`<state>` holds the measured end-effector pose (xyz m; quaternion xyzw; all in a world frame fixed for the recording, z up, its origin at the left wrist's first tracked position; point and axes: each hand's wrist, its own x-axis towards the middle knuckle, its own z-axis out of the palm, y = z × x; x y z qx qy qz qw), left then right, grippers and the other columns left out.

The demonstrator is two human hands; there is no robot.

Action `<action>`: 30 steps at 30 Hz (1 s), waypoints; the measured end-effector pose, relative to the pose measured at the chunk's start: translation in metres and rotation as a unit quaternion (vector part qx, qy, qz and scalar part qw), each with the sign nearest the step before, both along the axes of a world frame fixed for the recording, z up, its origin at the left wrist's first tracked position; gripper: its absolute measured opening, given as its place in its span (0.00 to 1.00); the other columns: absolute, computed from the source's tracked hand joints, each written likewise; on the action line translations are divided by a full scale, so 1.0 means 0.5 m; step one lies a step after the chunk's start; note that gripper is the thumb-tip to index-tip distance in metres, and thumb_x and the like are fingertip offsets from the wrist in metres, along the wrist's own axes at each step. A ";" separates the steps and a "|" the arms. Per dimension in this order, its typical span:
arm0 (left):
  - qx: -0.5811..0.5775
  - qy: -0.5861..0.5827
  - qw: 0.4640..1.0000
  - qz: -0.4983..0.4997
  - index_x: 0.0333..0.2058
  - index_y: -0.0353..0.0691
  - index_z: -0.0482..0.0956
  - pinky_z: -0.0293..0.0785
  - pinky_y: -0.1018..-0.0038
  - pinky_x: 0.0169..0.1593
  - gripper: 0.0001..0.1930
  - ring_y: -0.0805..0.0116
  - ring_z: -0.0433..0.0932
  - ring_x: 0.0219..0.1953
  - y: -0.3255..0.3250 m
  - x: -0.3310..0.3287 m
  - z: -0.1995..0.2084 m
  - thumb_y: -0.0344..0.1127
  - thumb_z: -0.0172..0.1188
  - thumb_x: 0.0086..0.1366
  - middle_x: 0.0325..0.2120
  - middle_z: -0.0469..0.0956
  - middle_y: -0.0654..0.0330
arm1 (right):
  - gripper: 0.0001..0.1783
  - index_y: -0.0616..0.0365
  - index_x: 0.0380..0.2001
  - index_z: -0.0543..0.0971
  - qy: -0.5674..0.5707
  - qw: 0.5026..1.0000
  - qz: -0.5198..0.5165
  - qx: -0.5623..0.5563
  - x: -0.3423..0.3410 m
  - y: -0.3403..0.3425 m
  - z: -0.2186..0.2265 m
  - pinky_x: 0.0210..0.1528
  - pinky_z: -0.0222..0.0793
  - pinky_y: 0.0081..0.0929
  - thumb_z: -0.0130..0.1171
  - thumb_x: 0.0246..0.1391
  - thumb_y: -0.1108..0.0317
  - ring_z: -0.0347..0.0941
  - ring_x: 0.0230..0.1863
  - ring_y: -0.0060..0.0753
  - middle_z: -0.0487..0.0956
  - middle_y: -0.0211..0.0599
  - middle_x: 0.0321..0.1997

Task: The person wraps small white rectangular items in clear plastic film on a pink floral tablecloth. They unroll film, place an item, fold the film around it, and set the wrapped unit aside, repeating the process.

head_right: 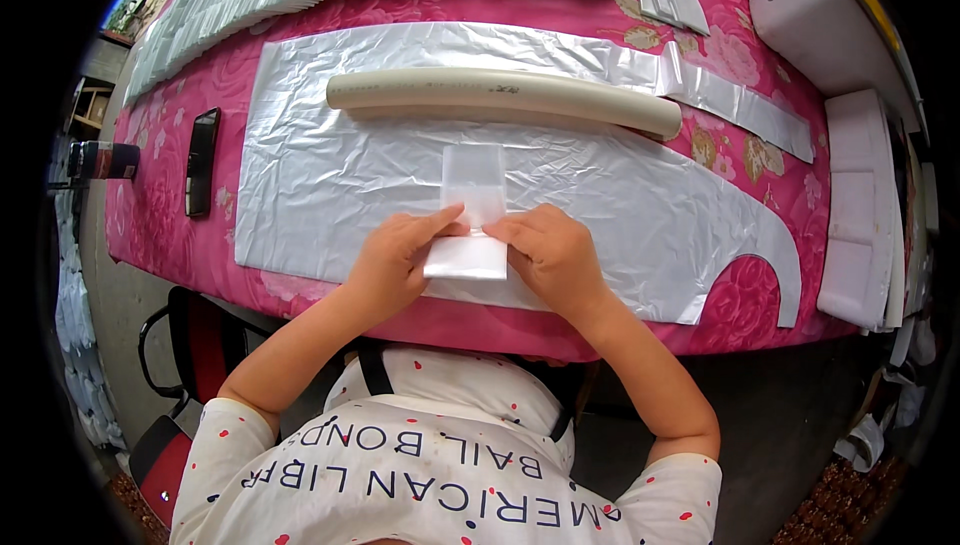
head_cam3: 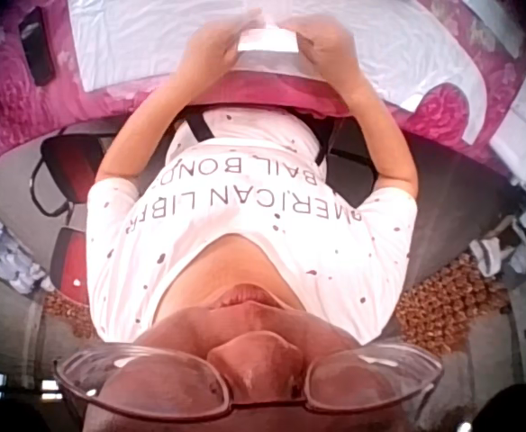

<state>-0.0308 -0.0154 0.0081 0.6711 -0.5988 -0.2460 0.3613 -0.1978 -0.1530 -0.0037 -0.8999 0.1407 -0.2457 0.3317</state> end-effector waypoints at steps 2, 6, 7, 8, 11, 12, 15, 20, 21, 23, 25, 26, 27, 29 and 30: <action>0.024 0.053 0.997 0.049 0.50 0.32 0.68 0.71 0.68 0.38 0.22 0.57 0.77 0.34 -0.015 0.004 -0.006 0.24 0.54 0.54 0.30 0.79 0.55 | 0.06 0.57 0.29 0.81 0.075 0.988 -0.053 0.123 0.019 -0.006 0.019 0.28 0.67 0.26 0.58 0.44 0.73 0.73 0.25 0.31 0.78 0.36 0.23; 0.080 0.085 0.983 0.142 0.53 0.27 0.63 0.71 0.66 0.31 0.26 0.55 0.76 0.24 -0.048 0.002 -0.001 0.28 0.57 0.56 0.19 0.77 0.55 | 0.13 0.63 0.24 0.79 0.210 0.928 -0.120 0.283 0.056 -0.029 0.054 0.23 0.65 0.23 0.54 0.53 0.63 0.72 0.18 0.24 0.76 0.35 0.17; 0.087 0.078 0.980 0.160 0.54 0.26 0.61 0.71 0.67 0.30 0.27 0.56 0.76 0.22 -0.056 0.003 0.008 0.29 0.58 0.56 0.17 0.76 0.55 | 0.13 0.64 0.24 0.79 0.241 0.911 -0.123 0.311 0.063 -0.038 0.063 0.22 0.64 0.21 0.54 0.53 0.63 0.71 0.18 0.21 0.75 0.32 0.16; 0.107 0.084 0.977 0.164 0.55 0.28 0.60 0.71 0.69 0.31 0.29 0.59 0.76 0.22 -0.062 0.010 0.013 0.29 0.58 0.56 0.20 0.77 0.55 | 0.14 0.65 0.24 0.78 0.272 0.892 -0.123 0.339 0.070 -0.043 0.069 0.20 0.63 0.20 0.55 0.53 0.63 0.71 0.18 0.17 0.74 0.29 0.15; 0.135 0.062 0.975 0.163 0.58 0.31 0.58 0.71 0.74 0.33 0.32 0.64 0.76 0.26 -0.070 0.023 0.019 0.29 0.59 0.55 0.30 0.77 0.55 | 0.15 0.65 0.23 0.78 0.303 0.873 -0.138 0.355 0.081 -0.047 0.082 0.19 0.63 0.20 0.55 0.52 0.62 0.71 0.18 0.17 0.74 0.30 0.14; 0.123 0.028 0.980 0.153 0.58 0.31 0.58 0.71 0.73 0.35 0.33 0.63 0.76 0.29 -0.066 0.025 0.018 0.29 0.60 0.55 0.34 0.76 0.53 | 0.15 0.65 0.22 0.78 0.310 0.872 -0.144 0.352 0.084 -0.047 0.085 0.19 0.63 0.20 0.54 0.52 0.62 0.71 0.18 0.18 0.74 0.31 0.14; -0.032 -0.141 0.984 0.108 0.59 0.31 0.57 0.69 0.69 0.44 0.34 0.58 0.72 0.43 -0.058 0.016 -0.004 0.30 0.60 0.54 0.47 0.69 0.50 | 0.15 0.64 0.21 0.78 0.322 0.873 -0.150 0.335 0.091 -0.046 0.086 0.21 0.64 0.22 0.54 0.51 0.63 0.71 0.18 0.21 0.75 0.33 0.14; -0.057 -0.229 0.972 0.012 0.59 0.28 0.53 0.50 0.60 0.62 0.38 0.50 0.53 0.62 -0.081 -0.030 -0.019 0.43 0.58 0.55 0.59 0.56 0.44 | 0.14 0.64 0.20 0.79 0.296 0.892 -0.137 0.313 0.082 -0.053 0.055 0.24 0.67 0.27 0.54 0.49 0.64 0.72 0.17 0.28 0.76 0.37 0.14; -0.036 -0.234 0.971 0.015 0.60 0.27 0.52 0.46 0.59 0.64 0.40 0.50 0.50 0.64 -0.086 -0.039 -0.023 0.46 0.57 0.56 0.60 0.53 0.44 | 0.14 0.63 0.20 0.79 0.294 0.891 -0.137 0.318 0.081 -0.053 0.048 0.24 0.66 0.27 0.54 0.49 0.63 0.72 0.17 0.28 0.76 0.37 0.14; -0.010 -0.241 0.970 0.023 0.60 0.26 0.49 0.39 0.57 0.65 0.44 0.49 0.45 0.66 -0.088 -0.045 -0.039 0.53 0.55 0.55 0.62 0.49 0.43 | 0.14 0.63 0.19 0.79 0.288 0.889 -0.137 0.329 0.079 -0.053 0.040 0.23 0.66 0.27 0.55 0.47 0.62 0.73 0.18 0.29 0.76 0.37 0.14; 0.001 -0.245 0.969 0.032 0.61 0.26 0.46 0.35 0.56 0.66 0.48 0.49 0.42 0.67 -0.087 -0.044 -0.058 0.58 0.54 0.54 0.63 0.46 0.42 | 0.13 0.61 0.19 0.79 0.280 0.887 -0.151 0.336 0.082 -0.044 0.048 0.24 0.67 0.28 0.56 0.45 0.62 0.73 0.18 0.31 0.76 0.38 0.14; 0.002 -0.241 0.970 0.029 0.61 0.25 0.45 0.34 0.55 0.66 0.49 0.49 0.42 0.67 -0.088 -0.044 -0.060 0.59 0.54 0.54 0.63 0.45 0.42 | 0.12 0.61 0.19 0.79 0.276 0.886 -0.159 0.337 0.082 -0.041 0.055 0.24 0.67 0.29 0.56 0.44 0.62 0.73 0.18 0.32 0.76 0.38 0.14; 0.004 -0.237 0.971 0.026 0.61 0.25 0.44 0.34 0.55 0.66 0.50 0.49 0.41 0.67 -0.086 -0.043 -0.060 0.59 0.54 0.53 0.63 0.45 0.41 | 0.11 0.60 0.19 0.79 0.281 0.900 -0.148 0.298 0.080 -0.037 0.059 0.25 0.67 0.29 0.57 0.43 0.62 0.73 0.19 0.34 0.76 0.39 0.15; 0.019 -0.234 0.972 0.017 0.61 0.25 0.43 0.33 0.54 0.66 0.51 0.48 0.40 0.67 -0.085 -0.041 -0.061 0.60 0.55 0.53 0.63 0.43 0.41 | 0.10 0.59 0.19 0.78 0.289 0.925 -0.127 0.213 0.076 -0.030 0.069 0.26 0.69 0.31 0.59 0.41 0.63 0.74 0.21 0.38 0.77 0.40 0.17; 0.030 -0.238 0.971 0.013 0.61 0.25 0.43 0.33 0.54 0.66 0.51 0.47 0.40 0.67 -0.087 -0.040 -0.055 0.60 0.55 0.52 0.63 0.42 0.40 | 0.10 0.59 0.20 0.78 0.289 0.932 -0.128 0.175 0.073 -0.027 0.075 0.27 0.69 0.32 0.59 0.41 0.63 0.74 0.22 0.39 0.77 0.40 0.18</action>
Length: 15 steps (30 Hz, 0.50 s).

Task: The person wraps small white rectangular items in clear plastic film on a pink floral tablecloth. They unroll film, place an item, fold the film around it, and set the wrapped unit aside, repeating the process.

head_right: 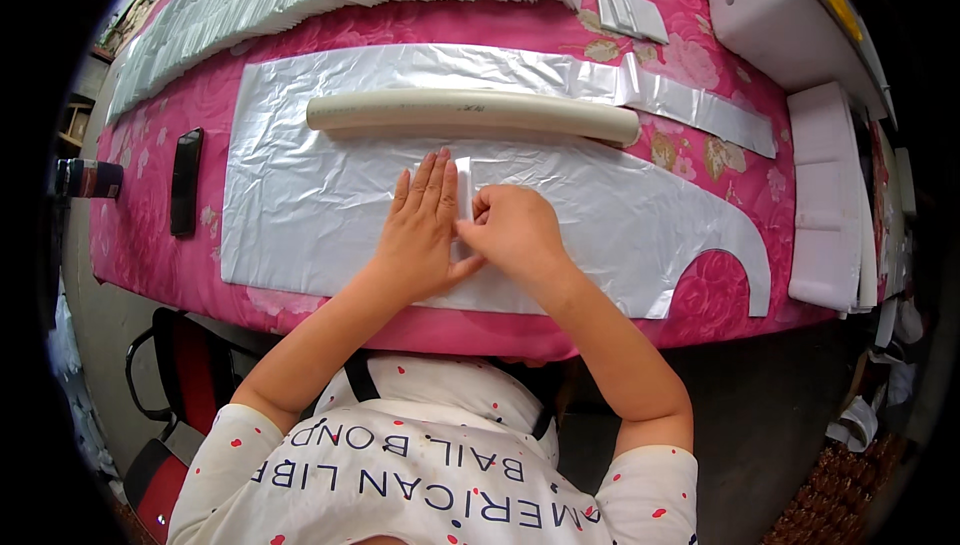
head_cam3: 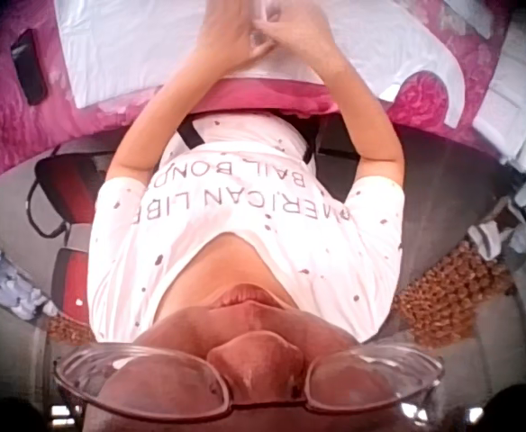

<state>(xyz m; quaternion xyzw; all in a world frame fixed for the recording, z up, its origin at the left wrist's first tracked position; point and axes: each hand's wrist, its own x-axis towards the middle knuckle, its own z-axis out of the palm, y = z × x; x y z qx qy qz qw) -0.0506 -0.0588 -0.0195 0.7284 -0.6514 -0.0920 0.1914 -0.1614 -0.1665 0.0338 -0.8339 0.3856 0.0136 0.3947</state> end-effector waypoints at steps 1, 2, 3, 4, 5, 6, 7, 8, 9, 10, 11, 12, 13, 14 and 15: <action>0.012 -0.004 1.000 -0.002 0.61 0.25 0.43 0.33 0.54 0.65 0.52 0.47 0.39 0.67 0.002 0.000 0.004 0.61 0.55 0.52 0.63 0.42 0.40 | 0.09 0.59 0.21 0.78 0.004 0.999 0.011 -0.037 -0.009 0.008 0.000 0.28 0.69 0.34 0.60 0.40 0.63 0.75 0.24 0.41 0.77 0.40 0.19; -0.004 -0.004 1.000 -0.001 0.61 0.25 0.44 0.33 0.54 0.66 0.51 0.47 0.38 0.67 0.002 0.001 0.000 0.61 0.54 0.53 0.63 0.41 0.40 | 0.09 0.58 0.22 0.77 0.005 0.997 0.023 -0.079 -0.014 0.011 -0.002 0.29 0.69 0.35 0.61 0.39 0.64 0.75 0.25 0.43 0.78 0.40 0.21; -0.024 -0.005 1.000 0.002 0.61 0.26 0.44 0.33 0.54 0.66 0.51 0.47 0.36 0.67 0.003 0.000 -0.003 0.61 0.54 0.53 0.64 0.41 0.41 | 0.09 0.58 0.22 0.77 0.023 0.992 0.031 -0.117 -0.021 0.010 0.001 0.30 0.70 0.34 0.61 0.39 0.64 0.75 0.26 0.42 0.78 0.40 0.21; -0.044 -0.005 0.999 0.004 0.61 0.26 0.45 0.32 0.54 0.66 0.50 0.48 0.35 0.67 0.008 0.002 -0.003 0.61 0.53 0.53 0.64 0.40 0.41 | 0.08 0.57 0.23 0.78 0.042 0.986 0.038 -0.155 -0.029 0.009 0.004 0.30 0.70 0.34 0.62 0.38 0.65 0.75 0.26 0.42 0.78 0.40 0.22; -0.057 0.010 0.998 0.012 0.61 0.27 0.45 0.33 0.54 0.66 0.49 0.47 0.34 0.67 0.012 0.005 0.004 0.59 0.54 0.54 0.64 0.40 0.41 | 0.08 0.56 0.24 0.78 0.059 0.978 0.047 -0.196 -0.034 0.004 0.002 0.31 0.70 0.33 0.62 0.38 0.65 0.75 0.27 0.41 0.78 0.39 0.23; -0.072 0.027 0.997 0.016 0.61 0.28 0.45 0.33 0.54 0.66 0.48 0.47 0.34 0.67 0.019 0.007 0.009 0.56 0.55 0.54 0.64 0.40 0.41 | 0.09 0.56 0.26 0.78 0.052 0.971 0.066 -0.223 -0.037 -0.002 -0.006 0.33 0.70 0.34 0.62 0.39 0.65 0.75 0.30 0.41 0.78 0.40 0.25; -0.085 0.045 0.995 0.017 0.62 0.28 0.45 0.33 0.54 0.65 0.47 0.47 0.34 0.67 0.028 0.009 0.015 0.54 0.56 0.55 0.64 0.39 0.41 | 0.11 0.57 0.29 0.77 0.048 0.964 0.084 -0.248 -0.036 -0.003 -0.007 0.35 0.70 0.35 0.62 0.39 0.66 0.75 0.32 0.42 0.78 0.40 0.27; -0.112 0.093 0.989 0.032 0.62 0.30 0.45 0.34 0.55 0.65 0.44 0.46 0.35 0.67 0.042 0.016 0.022 0.49 0.57 0.55 0.64 0.40 0.41 | 0.12 0.58 0.30 0.77 -0.034 0.960 0.089 -0.262 -0.029 0.004 0.002 0.38 0.69 0.36 0.62 0.40 0.64 0.74 0.35 0.43 0.78 0.40 0.30; -0.136 0.143 0.979 0.043 0.62 0.31 0.46 0.35 0.56 0.65 0.42 0.45 0.37 0.66 0.060 0.024 0.027 0.44 0.58 0.56 0.64 0.40 0.42 | 0.14 0.59 0.31 0.76 -0.115 0.950 0.096 -0.273 -0.016 0.011 0.005 0.41 0.69 0.37 0.61 0.41 0.63 0.73 0.37 0.44 0.77 0.41 0.32; -0.144 0.188 0.970 0.049 0.60 0.31 0.51 0.43 0.57 0.64 0.37 0.47 0.46 0.64 0.084 0.030 0.038 0.39 0.58 0.56 0.61 0.48 0.42 | 0.18 0.61 0.36 0.75 -0.137 0.943 0.139 -0.271 -0.001 0.010 0.008 0.47 0.66 0.39 0.61 0.42 0.61 0.71 0.43 0.46 0.76 0.43 0.38; -0.147 0.234 0.959 0.054 0.58 0.31 0.56 0.51 0.58 0.62 0.33 0.48 0.55 0.61 0.112 0.035 0.041 0.34 0.58 0.57 0.59 0.56 0.41 | 0.22 0.62 0.40 0.74 -0.157 0.934 0.181 -0.265 0.014 0.010 0.004 0.52 0.63 0.40 0.61 0.43 0.60 0.69 0.48 0.47 0.75 0.44 0.43; -0.094 0.369 0.922 0.068 0.55 0.31 0.61 0.58 0.62 0.58 0.26 0.53 0.63 0.55 0.145 0.040 0.030 0.32 0.55 0.59 0.53 0.64 0.44 | 0.24 0.62 0.44 0.72 -0.161 0.928 0.186 -0.279 0.027 0.010 -0.014 0.55 0.59 0.42 0.60 0.45 0.58 0.66 0.52 0.48 0.72 0.46 0.48; -0.034 0.493 0.866 0.080 0.51 0.30 0.66 0.66 0.66 0.53 0.19 0.57 0.72 0.50 0.181 0.043 0.021 0.30 0.52 0.62 0.48 0.71 0.47 | 0.27 0.62 0.47 0.70 -0.167 0.923 0.191 -0.289 0.040 0.011 -0.045 0.59 0.55 0.43 0.59 0.47 0.56 0.63 0.56 0.48 0.70 0.47 0.52; 0.007 0.566 0.816 0.116 0.48 0.29 0.69 0.69 0.69 0.49 0.16 0.61 0.74 0.45 0.217 0.040 0.027 0.29 0.51 0.63 0.44 0.74 0.50 | 0.30 0.62 0.51 0.69 -0.174 0.918 0.196 -0.296 0.053 0.020 -0.066 0.62 0.51 0.44 0.57 0.48 0.54 0.59 0.60 0.49 0.67 0.49 0.57; 0.046 0.635 0.756 0.152 0.45 0.29 0.71 0.72 0.73 0.46 0.13 0.66 0.77 0.40 0.255 0.040 0.035 0.29 0.49 0.64 0.39 0.77 0.52 | 0.32 0.62 0.54 0.66 -0.156 0.924 0.197 -0.289 0.066 0.037 -0.073 0.64 0.48 0.44 0.55 0.50 0.53 0.55 0.63 0.48 0.62 0.49 0.60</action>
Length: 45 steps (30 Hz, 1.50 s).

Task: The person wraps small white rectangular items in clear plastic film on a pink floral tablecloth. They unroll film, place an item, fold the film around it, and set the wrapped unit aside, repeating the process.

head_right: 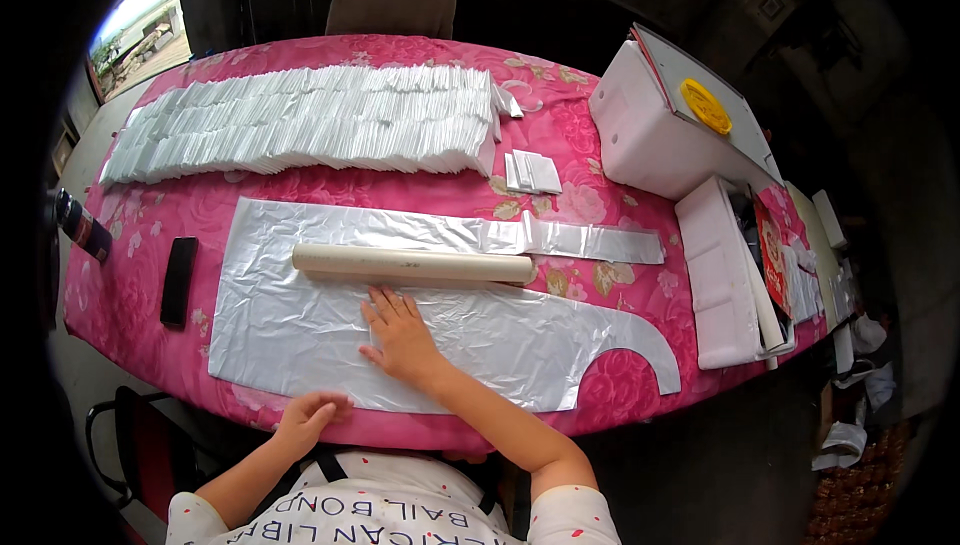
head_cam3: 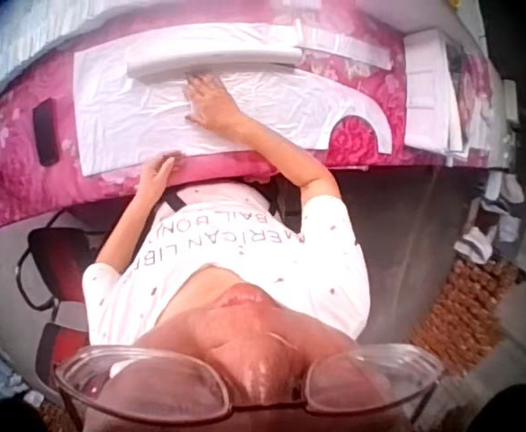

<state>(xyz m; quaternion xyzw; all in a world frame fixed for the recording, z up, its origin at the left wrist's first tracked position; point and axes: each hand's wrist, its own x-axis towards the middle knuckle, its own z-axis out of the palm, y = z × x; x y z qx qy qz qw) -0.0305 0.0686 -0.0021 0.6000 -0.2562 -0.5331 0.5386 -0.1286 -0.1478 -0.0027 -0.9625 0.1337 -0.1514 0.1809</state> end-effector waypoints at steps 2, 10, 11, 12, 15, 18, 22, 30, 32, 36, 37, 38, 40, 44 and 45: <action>0.124 0.083 0.989 -0.013 0.45 0.29 0.71 0.74 0.76 0.44 0.12 0.66 0.77 0.41 0.074 0.006 0.014 0.29 0.49 0.65 0.41 0.76 0.52 | 0.36 0.61 0.59 0.61 0.036 0.999 -0.004 0.013 0.022 0.041 -0.014 0.67 0.40 0.45 0.51 0.53 0.49 0.47 0.68 0.47 0.54 0.49 0.66; 0.111 0.279 0.906 0.300 0.37 0.31 0.73 0.77 0.75 0.37 0.07 0.67 0.79 0.34 0.178 -0.030 -0.026 0.28 0.53 0.62 0.33 0.78 0.55 | 0.33 0.59 0.61 0.59 0.061 0.944 0.180 0.268 0.064 0.311 -0.021 0.68 0.31 0.46 0.47 0.56 0.52 0.36 0.71 0.47 0.49 0.50 0.68; 0.124 0.222 0.925 0.281 0.36 0.32 0.74 0.77 0.75 0.37 0.06 0.68 0.79 0.33 0.168 -0.030 -0.015 0.28 0.53 0.62 0.32 0.78 0.55 | 0.32 0.59 0.60 0.59 0.059 0.950 0.194 0.239 0.064 0.310 -0.005 0.68 0.31 0.46 0.48 0.56 0.53 0.36 0.71 0.48 0.49 0.49 0.68; 0.136 0.165 0.941 0.262 0.36 0.32 0.74 0.77 0.76 0.36 0.06 0.69 0.79 0.32 0.156 -0.025 0.002 0.27 0.53 0.62 0.31 0.78 0.56 | 0.32 0.58 0.60 0.60 0.056 0.954 0.207 0.211 0.064 0.302 0.010 0.68 0.30 0.46 0.48 0.55 0.55 0.36 0.71 0.48 0.49 0.49 0.68; 0.130 -0.067 0.979 0.140 0.31 0.32 0.78 0.75 0.80 0.32 0.04 0.77 0.77 0.28 0.127 -0.005 0.031 0.24 0.56 0.57 0.25 0.79 0.58 | 0.17 0.58 0.43 0.73 -0.001 0.958 0.229 0.172 0.054 0.253 0.026 0.67 0.34 0.48 0.54 0.51 0.62 0.39 0.70 0.49 0.55 0.49 0.65; 0.101 -0.248 0.962 0.044 0.31 0.32 0.79 0.72 0.81 0.30 0.06 0.79 0.77 0.26 0.075 0.011 0.073 0.26 0.62 0.51 0.23 0.79 0.58 | 0.07 0.58 0.22 0.73 0.010 0.962 0.251 0.109 0.020 0.153 0.046 0.66 0.41 0.50 0.58 0.46 0.68 0.48 0.67 0.50 0.67 0.47 0.56; 0.041 -0.362 0.931 -0.004 0.34 0.37 0.80 0.74 0.76 0.32 0.11 0.66 0.78 0.29 0.019 0.010 0.098 0.27 0.64 0.49 0.27 0.79 0.55 | 0.05 0.56 0.23 0.75 -0.078 0.956 0.186 0.213 -0.040 0.006 0.081 0.60 0.54 0.44 0.63 0.42 0.71 0.60 0.58 0.47 0.73 0.39 0.46; 0.015 -0.372 0.928 -0.028 0.36 0.38 0.78 0.74 0.72 0.37 0.13 0.61 0.78 0.33 -0.024 0.026 0.075 0.25 0.61 0.48 0.32 0.79 0.56 | 0.09 0.63 0.36 0.78 -0.310 0.820 -0.262 0.404 -0.096 -0.465 0.093 0.36 0.65 0.14 0.56 0.56 0.68 0.69 0.31 0.12 0.78 0.27 0.32; 0.004 -0.392 0.919 -0.036 0.36 0.37 0.77 0.73 0.70 0.40 0.14 0.59 0.77 0.36 -0.036 0.035 0.074 0.24 0.61 0.47 0.35 0.78 0.56 | 0.11 0.64 0.36 0.78 -0.323 0.808 -0.335 0.361 -0.109 -0.562 0.073 0.36 0.65 0.15 0.57 0.55 0.67 0.69 0.31 0.14 0.78 0.28 0.32; -0.025 -0.480 0.876 -0.036 0.39 0.36 0.74 0.68 0.63 0.49 0.17 0.52 0.71 0.47 -0.050 0.068 0.061 0.24 0.59 0.46 0.45 0.72 0.50 | 0.20 0.62 0.39 0.77 -0.163 0.848 -0.457 0.212 -0.125 -0.692 -0.012 0.43 0.68 0.31 0.63 0.45 0.60 0.75 0.34 0.36 0.79 0.40 0.34; -0.030 -0.509 0.860 -0.028 0.40 0.35 0.73 0.66 0.61 0.52 0.19 0.50 0.69 0.50 -0.045 0.078 0.052 0.25 0.59 0.45 0.48 0.70 0.48 | 0.22 0.61 0.41 0.77 -0.132 0.861 -0.485 0.078 -0.119 -0.697 -0.027 0.47 0.65 0.33 0.63 0.44 0.59 0.73 0.39 0.39 0.78 0.42 0.37; -0.029 -0.537 0.843 -0.031 0.41 0.35 0.72 0.63 0.59 0.53 0.20 0.47 0.66 0.52 -0.036 0.093 0.042 0.26 0.59 0.46 0.50 0.68 0.47 | 0.23 0.61 0.42 0.76 -0.101 0.859 -0.499 -0.057 -0.090 -0.686 -0.018 0.50 0.63 0.35 0.64 0.43 0.59 0.71 0.43 0.42 0.77 0.43 0.40; -0.028 -0.593 0.804 -0.038 0.44 0.34 0.70 0.59 0.54 0.56 0.22 0.42 0.61 0.55 -0.022 0.112 0.027 0.29 0.58 0.46 0.53 0.63 0.43 | 0.28 0.61 0.47 0.73 -0.089 0.868 -0.468 -0.136 -0.055 -0.704 0.008 0.60 0.53 0.40 0.63 0.42 0.60 0.61 0.55 0.49 0.73 0.46 0.49; -0.017 -0.605 0.796 -0.024 0.46 0.33 0.68 0.56 0.51 0.57 0.23 0.38 0.58 0.56 -0.019 0.125 -0.004 0.33 0.56 0.49 0.53 0.62 0.41 | 0.27 0.63 0.46 0.73 -0.094 0.928 -0.332 -0.139 0.039 -0.773 0.029 0.59 0.54 0.40 0.63 0.42 0.60 0.63 0.53 0.49 0.74 0.48 0.47; -0.017 -0.606 0.795 -0.024 0.46 0.32 0.68 0.55 0.50 0.57 0.24 0.38 0.57 0.57 -0.023 0.126 -0.010 0.34 0.56 0.49 0.53 0.62 0.41 | 0.27 0.63 0.45 0.73 -0.085 0.931 -0.333 -0.122 0.068 -0.785 0.030 0.59 0.54 0.40 0.63 0.42 0.60 0.63 0.53 0.49 0.73 0.48 0.47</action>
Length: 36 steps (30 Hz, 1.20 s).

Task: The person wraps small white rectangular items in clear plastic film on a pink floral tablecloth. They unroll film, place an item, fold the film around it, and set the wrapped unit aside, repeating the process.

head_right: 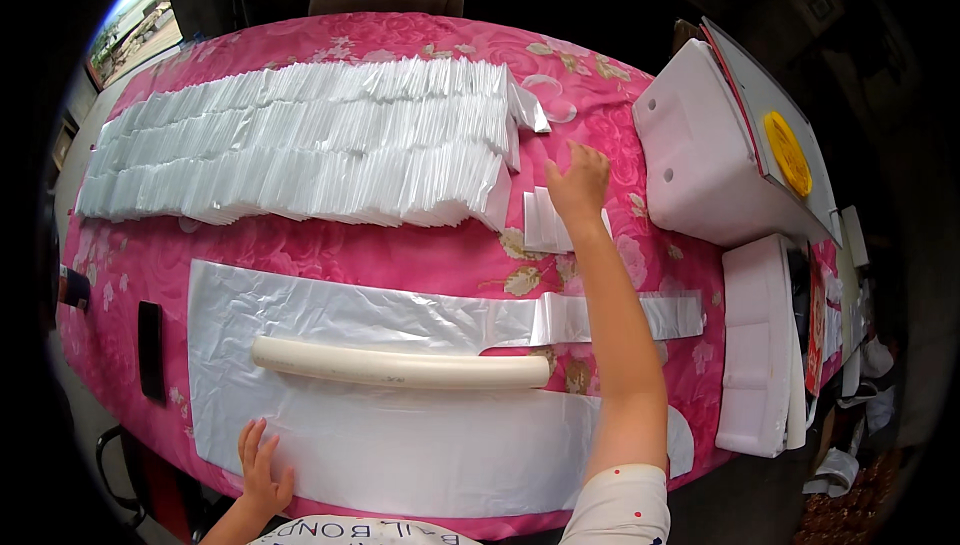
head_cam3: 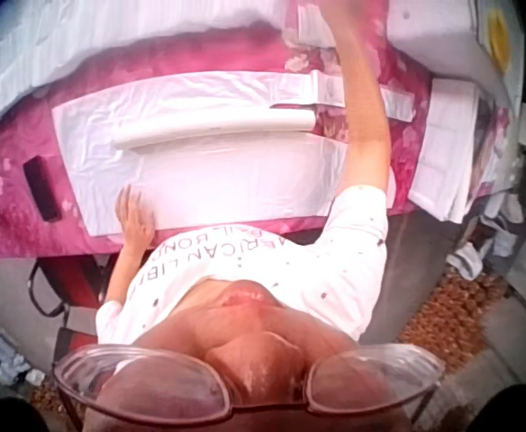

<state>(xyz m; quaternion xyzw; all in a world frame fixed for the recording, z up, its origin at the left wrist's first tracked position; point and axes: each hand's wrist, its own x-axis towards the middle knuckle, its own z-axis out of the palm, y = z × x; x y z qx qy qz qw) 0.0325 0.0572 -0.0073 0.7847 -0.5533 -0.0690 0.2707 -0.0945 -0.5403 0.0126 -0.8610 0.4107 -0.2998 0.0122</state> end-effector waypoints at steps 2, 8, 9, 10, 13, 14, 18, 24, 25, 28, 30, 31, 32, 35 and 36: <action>0.001 -0.003 1.000 -0.003 0.47 0.31 0.67 0.55 0.50 0.57 0.24 0.38 0.57 0.57 -0.007 0.002 -0.008 0.35 0.56 0.50 0.54 0.62 0.40 | 0.27 0.63 0.45 0.73 0.005 0.999 0.004 0.037 0.054 -0.021 0.000 0.59 0.54 0.40 0.62 0.42 0.61 0.63 0.54 0.49 0.73 0.49 0.48; 0.004 0.012 1.000 0.007 0.47 0.32 0.67 0.55 0.51 0.57 0.24 0.39 0.58 0.56 -0.006 0.006 -0.011 0.37 0.55 0.52 0.53 0.63 0.40 | 0.22 0.62 0.42 0.75 0.064 0.996 0.039 -0.055 0.137 -0.090 -0.042 0.54 0.61 0.40 0.58 0.41 0.65 0.68 0.50 0.49 0.75 0.48 0.45; 0.002 0.014 1.000 0.009 0.47 0.32 0.67 0.56 0.52 0.57 0.24 0.39 0.58 0.56 -0.007 0.005 -0.011 0.37 0.55 0.52 0.53 0.63 0.41 | 0.15 0.59 0.36 0.78 0.055 0.998 0.013 -0.002 0.144 -0.085 -0.036 0.45 0.67 0.41 0.55 0.43 0.65 0.73 0.42 0.50 0.78 0.47 0.38; 0.001 0.016 1.000 0.009 0.47 0.32 0.68 0.56 0.52 0.57 0.24 0.39 0.59 0.56 -0.007 0.005 -0.010 0.37 0.55 0.52 0.53 0.63 0.41 | 0.15 0.59 0.36 0.78 0.060 0.998 -0.020 0.019 0.151 -0.081 -0.033 0.44 0.68 0.40 0.54 0.44 0.65 0.74 0.41 0.49 0.78 0.49 0.37; -0.005 0.029 1.000 0.003 0.47 0.32 0.67 0.56 0.53 0.57 0.24 0.40 0.60 0.55 -0.012 0.007 -0.007 0.36 0.56 0.51 0.52 0.64 0.41 | 0.14 0.57 0.34 0.79 0.040 0.993 -0.105 0.039 0.133 -0.088 -0.013 0.40 0.69 0.41 0.51 0.47 0.63 0.75 0.36 0.52 0.77 0.53 0.31; -0.009 0.030 0.999 0.002 0.47 0.32 0.67 0.57 0.53 0.57 0.24 0.40 0.60 0.55 -0.015 0.008 -0.004 0.36 0.56 0.51 0.52 0.64 0.41 | 0.13 0.58 0.34 0.79 0.002 0.996 -0.082 0.043 0.119 -0.084 0.001 0.39 0.69 0.39 0.51 0.48 0.64 0.75 0.35 0.49 0.78 0.51 0.31; -0.031 0.038 0.999 -0.001 0.48 0.32 0.67 0.57 0.54 0.57 0.24 0.40 0.61 0.55 -0.022 0.006 0.007 0.34 0.56 0.50 0.52 0.65 0.41 | 0.11 0.63 0.33 0.78 -0.169 0.960 0.003 0.223 0.054 -0.001 0.082 0.37 0.71 0.29 0.50 0.53 0.67 0.77 0.32 0.37 0.79 0.42 0.29; -0.062 0.199 0.978 -0.034 0.52 0.32 0.65 0.60 0.61 0.57 0.27 0.50 0.65 0.55 -0.059 -0.012 0.046 0.29 0.56 0.51 0.54 0.64 0.44 | 0.11 0.66 0.40 0.74 -0.271 0.663 0.175 0.675 -0.064 0.363 0.179 0.40 0.74 0.29 0.51 0.56 0.71 0.77 0.35 0.30 0.78 0.39 0.37; -0.074 0.334 0.940 0.004 0.53 0.31 0.64 0.61 0.63 0.57 0.27 0.54 0.66 0.55 -0.080 -0.027 0.061 0.30 0.56 0.53 0.55 0.64 0.45 | 0.12 0.65 0.38 0.77 -0.245 0.609 0.208 0.725 -0.084 0.417 0.173 0.40 0.73 0.26 0.53 0.56 0.68 0.76 0.34 0.27 0.79 0.37 0.34; -0.096 0.729 0.677 0.030 0.56 0.31 0.61 0.65 0.67 0.55 0.26 0.63 0.68 0.54 -0.143 -0.045 0.079 0.32 0.56 0.60 0.54 0.66 0.48 | 0.13 0.64 0.39 0.77 -0.144 0.521 0.235 0.808 -0.131 0.544 0.142 0.40 0.72 0.24 0.54 0.56 0.66 0.75 0.34 0.26 0.79 0.35 0.36; -0.072 0.861 0.503 0.021 0.53 0.29 0.66 0.68 0.72 0.51 0.23 0.69 0.73 0.48 -0.163 -0.040 0.099 0.33 0.57 0.61 0.48 0.73 0.52 | 0.14 0.64 0.40 0.77 -0.086 0.511 0.242 0.821 -0.134 0.609 0.123 0.41 0.71 0.24 0.55 0.55 0.64 0.74 0.35 0.25 0.78 0.35 0.36; -0.043 0.816 0.574 0.043 0.49 0.30 0.69 0.69 0.74 0.48 0.20 0.70 0.74 0.44 -0.167 -0.048 0.111 0.33 0.57 0.61 0.43 0.75 0.54 | 0.15 0.63 0.40 0.77 -0.057 0.507 0.246 0.824 -0.134 0.634 0.116 0.41 0.71 0.23 0.56 0.55 0.63 0.74 0.35 0.24 0.78 0.34 0.36; -0.014 0.765 0.641 0.060 0.45 0.30 0.71 0.71 0.76 0.44 0.17 0.72 0.75 0.40 -0.175 -0.057 0.122 0.33 0.58 0.60 0.39 0.77 0.57 | 0.15 0.63 0.40 0.77 -0.051 0.503 0.253 0.825 -0.136 0.650 0.110 0.41 0.70 0.23 0.56 0.54 0.63 0.73 0.35 0.24 0.78 0.34 0.36; 0.010 0.710 0.696 0.103 0.41 0.29 0.75 0.73 0.80 0.38 0.14 0.77 0.76 0.34 -0.152 -0.074 0.112 0.33 0.59 0.60 0.34 0.79 0.60 | 0.17 0.62 0.41 0.77 -0.072 0.482 0.258 0.834 -0.139 0.686 0.101 0.41 0.69 0.22 0.57 0.54 0.60 0.73 0.36 0.23 0.78 0.33 0.35; 0.005 0.711 0.693 0.116 0.40 0.29 0.75 0.73 0.80 0.37 0.14 0.78 0.76 0.32 -0.143 -0.080 0.101 0.33 0.59 0.60 0.33 0.79 0.61 | 0.17 0.61 0.42 0.77 -0.104 0.469 0.248 0.842 -0.136 0.690 0.102 0.41 0.69 0.21 0.57 0.54 0.60 0.73 0.36 0.23 0.78 0.32 0.36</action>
